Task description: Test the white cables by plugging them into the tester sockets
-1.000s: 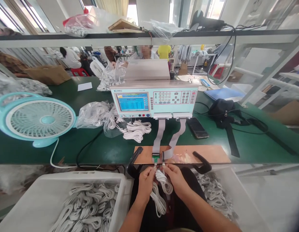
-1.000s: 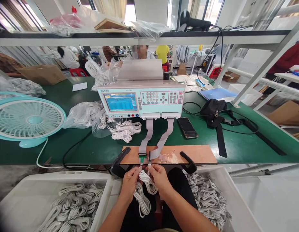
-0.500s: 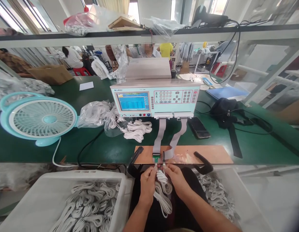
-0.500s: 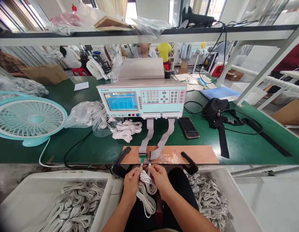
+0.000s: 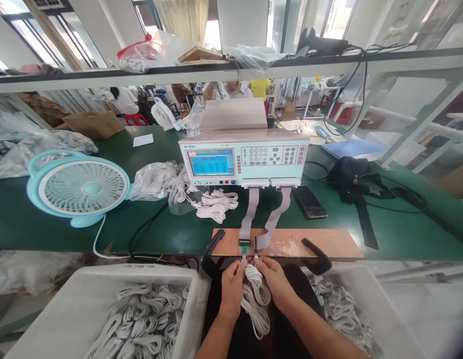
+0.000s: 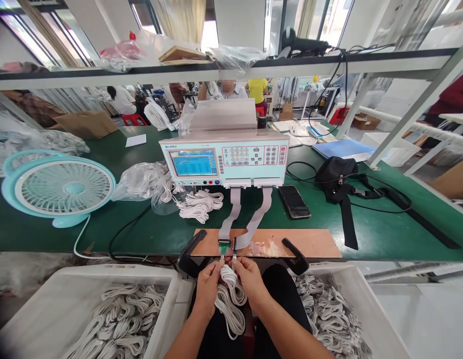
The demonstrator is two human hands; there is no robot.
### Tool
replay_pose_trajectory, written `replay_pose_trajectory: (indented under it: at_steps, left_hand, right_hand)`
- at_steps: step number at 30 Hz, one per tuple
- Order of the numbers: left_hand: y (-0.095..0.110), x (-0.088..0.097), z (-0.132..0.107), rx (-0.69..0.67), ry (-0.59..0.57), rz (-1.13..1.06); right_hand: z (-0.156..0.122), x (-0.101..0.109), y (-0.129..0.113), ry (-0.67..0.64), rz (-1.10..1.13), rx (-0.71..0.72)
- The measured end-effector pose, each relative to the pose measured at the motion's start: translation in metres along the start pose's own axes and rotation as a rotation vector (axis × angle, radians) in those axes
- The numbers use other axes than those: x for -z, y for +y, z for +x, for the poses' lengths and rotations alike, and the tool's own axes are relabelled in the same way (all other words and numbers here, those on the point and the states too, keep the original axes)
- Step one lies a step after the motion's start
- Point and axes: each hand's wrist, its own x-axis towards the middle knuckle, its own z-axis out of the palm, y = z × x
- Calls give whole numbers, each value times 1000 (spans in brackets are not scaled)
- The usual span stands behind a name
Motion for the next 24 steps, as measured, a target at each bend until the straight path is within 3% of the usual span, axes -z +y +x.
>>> replay_pose_trajectory:
  at_steps: [7,14,24]
  left_hand:
    - [-1,-3,3,-48,49,-43]
    - [-1,-2,3,-78,27,17]
    - [-6,-6,2,-60,59,-65]
  right_hand:
    - [6,6,7,8,-16,14]
    - [7,7,8,-3,-44,18]
    - [6,8,7,-5,-56,0]
